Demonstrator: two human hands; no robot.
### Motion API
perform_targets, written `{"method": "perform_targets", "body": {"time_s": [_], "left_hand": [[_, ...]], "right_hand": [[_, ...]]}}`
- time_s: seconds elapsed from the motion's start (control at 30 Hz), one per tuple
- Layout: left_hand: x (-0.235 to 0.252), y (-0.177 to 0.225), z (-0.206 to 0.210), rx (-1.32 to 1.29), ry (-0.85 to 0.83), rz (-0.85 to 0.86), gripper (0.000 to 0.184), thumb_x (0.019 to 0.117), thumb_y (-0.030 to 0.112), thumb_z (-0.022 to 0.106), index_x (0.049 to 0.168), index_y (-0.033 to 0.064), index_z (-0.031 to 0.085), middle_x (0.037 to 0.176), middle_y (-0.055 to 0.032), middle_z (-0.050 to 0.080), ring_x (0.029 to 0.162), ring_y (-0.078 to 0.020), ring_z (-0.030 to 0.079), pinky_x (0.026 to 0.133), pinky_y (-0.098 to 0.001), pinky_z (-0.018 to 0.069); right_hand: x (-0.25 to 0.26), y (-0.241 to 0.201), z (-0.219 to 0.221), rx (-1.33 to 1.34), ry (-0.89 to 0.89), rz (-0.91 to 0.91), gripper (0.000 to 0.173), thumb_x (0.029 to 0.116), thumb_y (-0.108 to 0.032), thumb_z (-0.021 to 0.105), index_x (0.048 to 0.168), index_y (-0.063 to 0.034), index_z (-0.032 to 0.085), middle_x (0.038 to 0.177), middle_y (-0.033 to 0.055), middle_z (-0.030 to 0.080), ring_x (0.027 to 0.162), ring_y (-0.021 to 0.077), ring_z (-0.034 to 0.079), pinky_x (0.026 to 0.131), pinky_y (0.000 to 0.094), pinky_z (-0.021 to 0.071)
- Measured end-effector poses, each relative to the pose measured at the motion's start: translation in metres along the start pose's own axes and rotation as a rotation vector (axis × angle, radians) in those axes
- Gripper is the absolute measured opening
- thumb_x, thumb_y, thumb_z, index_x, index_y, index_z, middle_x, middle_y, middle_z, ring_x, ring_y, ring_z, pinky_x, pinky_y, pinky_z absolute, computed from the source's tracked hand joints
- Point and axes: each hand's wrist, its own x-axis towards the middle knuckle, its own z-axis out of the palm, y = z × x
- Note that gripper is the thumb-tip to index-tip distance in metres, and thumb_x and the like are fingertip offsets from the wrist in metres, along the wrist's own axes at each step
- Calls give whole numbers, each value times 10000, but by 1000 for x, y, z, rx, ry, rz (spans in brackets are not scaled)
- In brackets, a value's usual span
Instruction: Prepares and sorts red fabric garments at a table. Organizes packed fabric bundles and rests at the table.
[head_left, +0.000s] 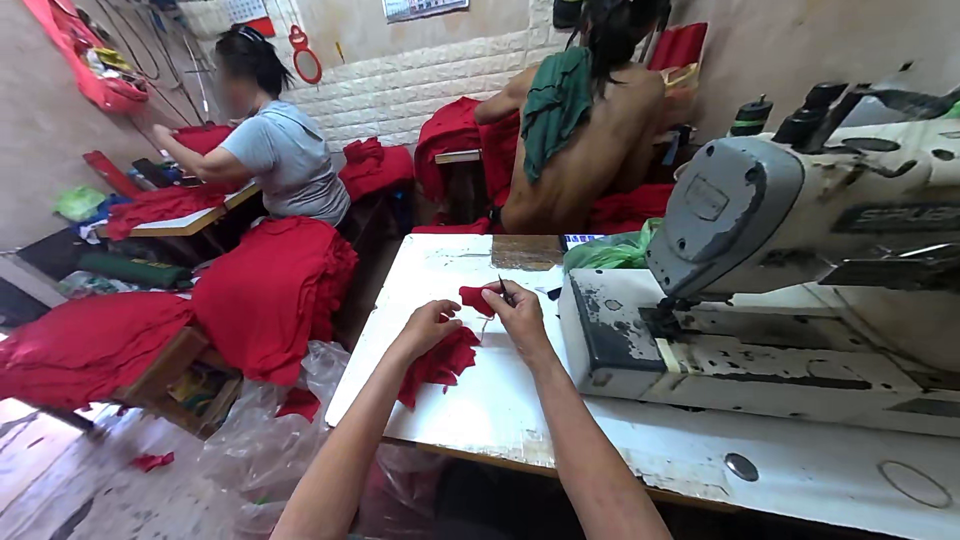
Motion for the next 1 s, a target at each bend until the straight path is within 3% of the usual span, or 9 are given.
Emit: {"method": "perform_targets", "body": {"time_s": [0.1,0.17,0.2,0.27,0.33,0.5,0.63,0.8,1.0], "left_hand": [[6,-3,8,76,38,-8,418,1039,172,570,1400,-40,558,1356,-250,596,1267,-365,574,1098,-513,424],[3,2,7,-71,116,-29,346,1048,122,535,1350,-36,593,1332,-213,619,1201,-290,616,1046,-457,470],[-1,5,4,-202,144,-33,318,1052,104,514,1329,-26,600,1288,-165,643,1104,-203,640,967,-383,507],[-7,11,-1,-494,145,-11,277,1066,116,479,1293,21,607,1044,-19,662,705,-17,556,635,-195,479],[-15,13,-8,-697,32,26,300,1084,153,459,1331,37,583,910,26,638,570,14,483,530,-155,433],[-28,22,-12,-572,108,5,80,1017,113,610,1013,38,641,707,49,599,535,10,491,519,-157,429],[-31,18,-14,-571,308,-45,135,1019,117,622,909,40,617,655,28,587,501,-4,488,494,-159,424],[-38,4,-20,-379,368,-32,262,1033,222,617,826,66,658,646,38,591,532,-15,511,533,-195,436],[-47,-3,-27,-340,379,-29,327,1042,240,596,750,101,640,599,67,520,514,-12,470,519,-191,405]], "right_hand": [[1,0,-1,-23,-1,42,107,943,-105,709,982,-13,747,797,37,673,662,67,562,663,278,490],[3,-1,-1,88,-24,113,109,959,-84,685,989,15,718,719,7,626,546,15,477,545,203,424],[3,-3,-1,143,-39,150,118,972,-79,668,1004,29,705,697,5,607,512,7,453,506,188,404],[1,-9,1,221,-71,192,123,984,-71,651,1014,41,693,676,1,595,481,-2,434,469,173,385],[-1,-12,4,248,-106,207,124,989,-70,643,1018,40,691,677,-3,594,482,-9,431,467,166,378],[-7,-18,12,275,-184,253,168,1023,-118,608,1033,38,669,691,-7,580,488,-7,433,474,165,383],[-11,-25,15,214,-367,256,353,965,-116,680,1263,42,576,815,38,615,571,34,492,533,202,429],[-9,-18,16,182,-308,233,125,977,-78,650,1034,28,683,728,-6,587,546,3,440,522,181,377],[-10,-20,14,279,-260,297,132,1014,-70,603,1034,47,662,707,-17,606,505,-19,433,477,150,348]]}}
